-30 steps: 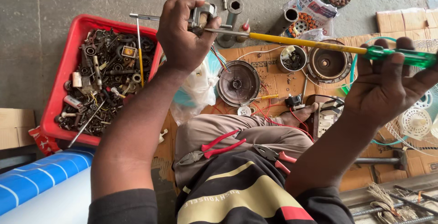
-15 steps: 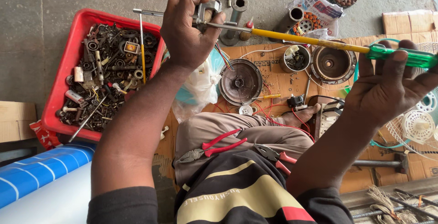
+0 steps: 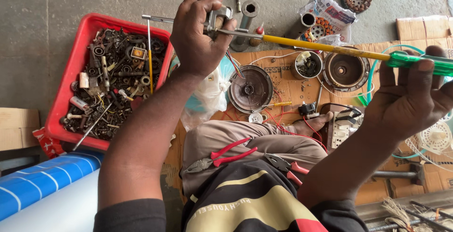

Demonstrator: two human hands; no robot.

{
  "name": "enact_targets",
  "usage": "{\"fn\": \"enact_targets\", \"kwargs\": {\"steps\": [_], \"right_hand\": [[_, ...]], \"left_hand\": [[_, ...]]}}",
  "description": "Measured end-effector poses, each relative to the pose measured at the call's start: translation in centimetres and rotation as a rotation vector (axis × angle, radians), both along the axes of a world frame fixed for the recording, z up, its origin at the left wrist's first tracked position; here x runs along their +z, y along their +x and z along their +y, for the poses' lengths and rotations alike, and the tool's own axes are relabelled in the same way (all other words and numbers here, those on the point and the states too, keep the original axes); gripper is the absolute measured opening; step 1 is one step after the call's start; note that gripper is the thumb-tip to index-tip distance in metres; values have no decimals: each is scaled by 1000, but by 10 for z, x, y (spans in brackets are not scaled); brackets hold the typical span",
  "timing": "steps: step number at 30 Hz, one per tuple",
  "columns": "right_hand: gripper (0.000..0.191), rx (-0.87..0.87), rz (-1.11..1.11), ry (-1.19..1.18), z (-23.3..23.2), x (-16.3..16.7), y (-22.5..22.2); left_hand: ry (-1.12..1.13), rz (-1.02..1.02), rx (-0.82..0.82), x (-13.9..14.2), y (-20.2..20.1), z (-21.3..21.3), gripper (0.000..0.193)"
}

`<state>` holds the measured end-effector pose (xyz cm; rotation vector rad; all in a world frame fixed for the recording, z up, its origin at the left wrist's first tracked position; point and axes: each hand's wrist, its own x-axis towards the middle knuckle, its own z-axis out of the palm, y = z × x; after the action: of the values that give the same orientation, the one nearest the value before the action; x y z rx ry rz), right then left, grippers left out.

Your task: The person sits on the floor and disassembles an electric fan motor, first pulling wiring from the motor windings by hand, then separating the motor housing and removing a bearing plate. They use a long screwdriver to loosen and pry components and set removed parts on the cardboard work surface.

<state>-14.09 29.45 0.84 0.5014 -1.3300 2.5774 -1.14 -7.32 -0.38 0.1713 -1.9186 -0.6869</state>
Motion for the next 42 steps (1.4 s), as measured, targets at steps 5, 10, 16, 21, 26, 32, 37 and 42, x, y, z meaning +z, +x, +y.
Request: {"fn": "enact_targets", "kwargs": {"steps": [5, 10, 16, 21, 26, 32, 37, 42], "right_hand": [[25, -2, 1, -21, 4, -6, -1], [28, -28, 2, -51, 2, -12, -10], [31, -71, -18, -129, 11, 6, -7], [34, -90, -17, -150, -3, 16, -7], [37, -69, -46, -186, 2, 20, -2], [41, -75, -37, -178, -8, 22, -4], [48, -24, 40, -196, -10, 29, -4], [71, 155, -119, -222, 12, 28, 7]], "left_hand": [[18, 4, 1, -2, -1, -2, 38], [5, 11, 17, -3, -1, -4, 38], [-30, -10, 40, -5, 0, -1, 38], [-46, -38, 23, -5, -2, -1, 37], [-10, -76, -51, -8, 2, -1, 38], [-18, -90, -13, -10, -1, 0, 37], [-70, -79, -4, -4, 1, 4, 38], [-37, -43, -6, -4, -1, 4, 39]]}}
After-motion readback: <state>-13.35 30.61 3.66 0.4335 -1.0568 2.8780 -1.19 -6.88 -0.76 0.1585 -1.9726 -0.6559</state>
